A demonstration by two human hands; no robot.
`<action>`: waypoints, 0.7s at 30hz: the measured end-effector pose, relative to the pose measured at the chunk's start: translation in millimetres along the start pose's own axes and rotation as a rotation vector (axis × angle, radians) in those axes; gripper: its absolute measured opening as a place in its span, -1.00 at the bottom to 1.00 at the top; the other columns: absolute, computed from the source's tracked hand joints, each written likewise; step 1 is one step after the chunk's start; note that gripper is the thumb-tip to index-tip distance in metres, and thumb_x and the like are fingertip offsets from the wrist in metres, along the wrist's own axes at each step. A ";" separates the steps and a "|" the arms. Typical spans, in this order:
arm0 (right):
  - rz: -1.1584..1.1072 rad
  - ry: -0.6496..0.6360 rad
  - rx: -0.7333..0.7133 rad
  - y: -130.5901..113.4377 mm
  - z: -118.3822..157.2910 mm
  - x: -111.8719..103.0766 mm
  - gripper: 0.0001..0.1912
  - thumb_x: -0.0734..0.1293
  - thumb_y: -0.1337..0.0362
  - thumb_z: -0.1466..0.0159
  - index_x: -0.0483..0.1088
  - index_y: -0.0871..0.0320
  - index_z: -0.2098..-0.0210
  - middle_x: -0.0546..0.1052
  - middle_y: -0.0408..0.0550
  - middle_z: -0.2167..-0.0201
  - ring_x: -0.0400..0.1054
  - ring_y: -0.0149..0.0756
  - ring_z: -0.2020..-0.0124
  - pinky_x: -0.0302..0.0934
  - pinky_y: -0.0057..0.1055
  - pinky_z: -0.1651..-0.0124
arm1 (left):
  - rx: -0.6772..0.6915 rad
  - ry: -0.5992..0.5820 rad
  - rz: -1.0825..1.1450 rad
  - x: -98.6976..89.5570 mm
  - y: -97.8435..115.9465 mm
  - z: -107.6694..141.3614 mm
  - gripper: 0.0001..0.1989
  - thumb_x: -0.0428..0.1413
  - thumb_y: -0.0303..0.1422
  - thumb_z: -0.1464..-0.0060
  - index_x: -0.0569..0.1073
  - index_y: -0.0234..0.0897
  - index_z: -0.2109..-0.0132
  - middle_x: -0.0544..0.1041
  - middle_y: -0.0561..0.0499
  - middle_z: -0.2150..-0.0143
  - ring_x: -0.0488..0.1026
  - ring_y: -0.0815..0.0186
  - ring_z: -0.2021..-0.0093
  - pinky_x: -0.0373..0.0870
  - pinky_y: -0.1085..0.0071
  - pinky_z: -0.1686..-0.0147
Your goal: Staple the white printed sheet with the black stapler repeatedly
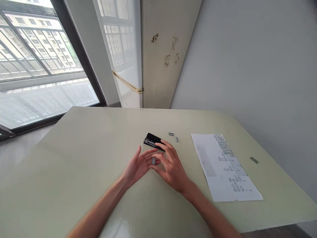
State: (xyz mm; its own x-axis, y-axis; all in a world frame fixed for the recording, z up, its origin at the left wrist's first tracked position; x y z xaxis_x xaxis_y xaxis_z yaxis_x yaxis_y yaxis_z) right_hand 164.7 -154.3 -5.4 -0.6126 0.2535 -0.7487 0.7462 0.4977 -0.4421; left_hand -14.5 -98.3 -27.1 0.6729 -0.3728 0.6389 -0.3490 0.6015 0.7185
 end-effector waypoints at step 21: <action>0.493 0.013 0.697 275.1 228.6 -219.6 -0.54 0.19 -0.07 -0.45 0.50 0.05 -0.09 0.25 0.21 -0.38 0.07 0.26 -0.45 0.17 0.24 -0.36 | -0.006 -0.078 0.057 -0.7 14.6 -25.5 -0.41 -0.09 0.02 -0.46 0.60 -0.30 -0.21 0.34 -0.22 -0.46 0.18 -0.23 -0.49 -0.12 -0.20 -0.52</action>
State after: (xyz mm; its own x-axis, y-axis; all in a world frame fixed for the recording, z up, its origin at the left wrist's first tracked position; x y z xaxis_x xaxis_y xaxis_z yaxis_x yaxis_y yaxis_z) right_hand 564.1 -262.6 -75.6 -0.1756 0.3185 -0.9315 0.9156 -0.2948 -0.2734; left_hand -3.5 -71.3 -24.0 0.5992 -0.3919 0.6981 -0.3808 0.6275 0.6791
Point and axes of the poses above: each hand's wrist, its own z-axis away from the middle knuckle, its own x-axis out of the palm, y = z × x, the point moved 1 cm from there along -z, towards the middle knuckle
